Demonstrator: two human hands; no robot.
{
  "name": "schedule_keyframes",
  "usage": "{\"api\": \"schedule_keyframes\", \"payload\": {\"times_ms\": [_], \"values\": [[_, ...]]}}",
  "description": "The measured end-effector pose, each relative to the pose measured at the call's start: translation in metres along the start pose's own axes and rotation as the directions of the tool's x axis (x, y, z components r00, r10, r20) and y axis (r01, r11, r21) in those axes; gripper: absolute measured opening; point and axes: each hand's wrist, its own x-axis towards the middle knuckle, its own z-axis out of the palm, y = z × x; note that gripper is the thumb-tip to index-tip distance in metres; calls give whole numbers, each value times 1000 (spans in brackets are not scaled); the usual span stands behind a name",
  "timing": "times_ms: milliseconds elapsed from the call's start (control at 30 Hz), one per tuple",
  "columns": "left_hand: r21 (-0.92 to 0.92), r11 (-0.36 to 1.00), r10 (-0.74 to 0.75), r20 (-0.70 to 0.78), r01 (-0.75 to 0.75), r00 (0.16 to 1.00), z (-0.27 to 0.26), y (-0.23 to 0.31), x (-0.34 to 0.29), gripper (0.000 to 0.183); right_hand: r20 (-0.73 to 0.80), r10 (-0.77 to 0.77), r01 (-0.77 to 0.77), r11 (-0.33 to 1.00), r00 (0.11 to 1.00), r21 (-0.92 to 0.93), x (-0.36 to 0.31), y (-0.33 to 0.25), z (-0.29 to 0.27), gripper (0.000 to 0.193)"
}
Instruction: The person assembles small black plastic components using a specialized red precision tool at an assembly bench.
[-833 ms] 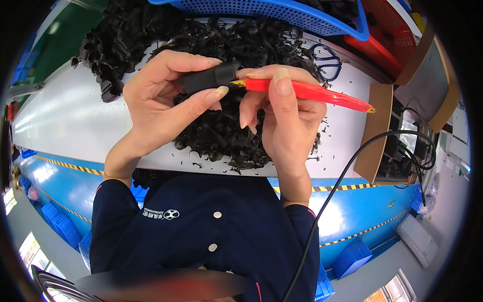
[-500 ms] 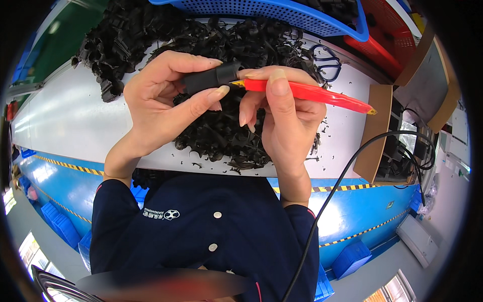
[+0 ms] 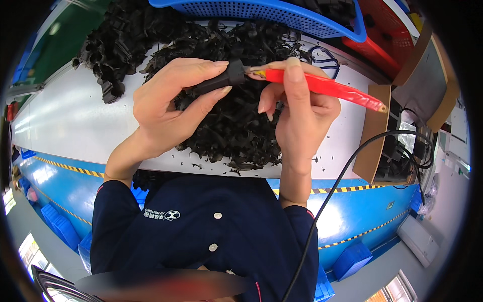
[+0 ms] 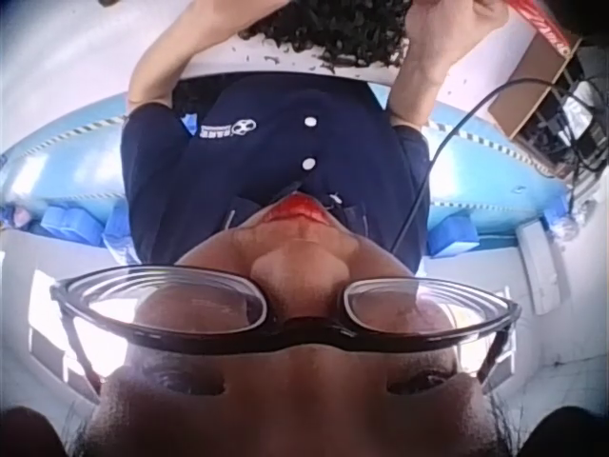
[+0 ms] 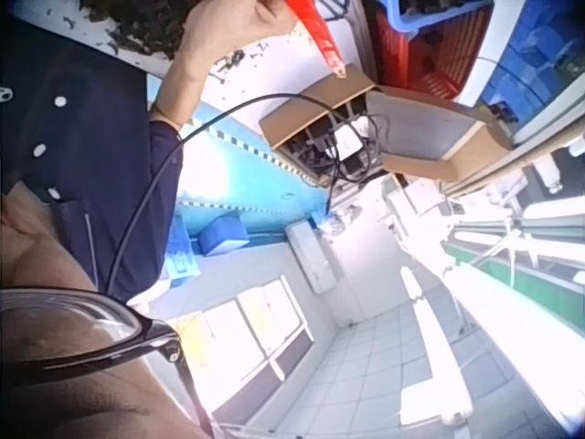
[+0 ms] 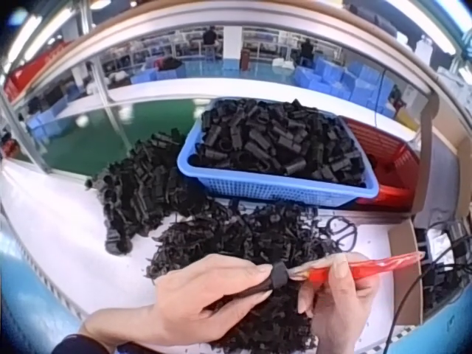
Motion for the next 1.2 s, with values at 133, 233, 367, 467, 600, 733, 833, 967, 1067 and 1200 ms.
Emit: {"api": "schedule_keyframes", "payload": {"times_ms": [133, 233, 367, 467, 600, 733, 833, 967, 1067, 1200], "values": [[-92, 996, -19, 1, 19, 1000, 1, -4, -1, 32, 94, 119, -131, 982, 988, 133, -2, -4, -1, 31], [-87, 996, 0, 10, 0, 1000, 1, -4, -1, 32, 96, 122, -135, 981, 988, 142, -4, -1, 1, 31], [-74, 997, 17, 16, -16, 1000, 1, -3, -1, 31, 106, 111, -125, 982, 988, 141, -3, 2, -2, 30], [-70, 997, 24, 5, -23, 1000, 2, -3, 0, 31, 79, 121, -132, 981, 989, 140, -3, 3, -1, 29], [-20, 1000, 20, 40, -19, 999, 2, -2, -3, 30, -15, -89, 88, 994, 996, -65, -5, 10, 8, 18], [-62, 997, 45, 97, -39, 994, -2, 1, -4, 32, -95, -360, 266, 820, 928, -506, 1, 23, 8, 12], [-239, 961, -114, 114, 139, 987, -6, 10, 1, 37, -32, -338, 270, 804, 941, -530, 6, 24, 5, 8], [-560, 753, -289, 190, 346, 938, -14, 10, 4, 39, 270, -461, 516, 573, 845, -637, 18, 29, -3, 9], [-680, 603, -362, 232, 417, 903, -18, 15, 5, 36, 424, -449, 594, 366, 787, -716, 17, 32, -4, 12], [-718, 555, -369, 241, 421, 898, -19, 14, 6, 35, 414, -486, 565, 217, 770, -796, 16, 31, 1, 12]]}}
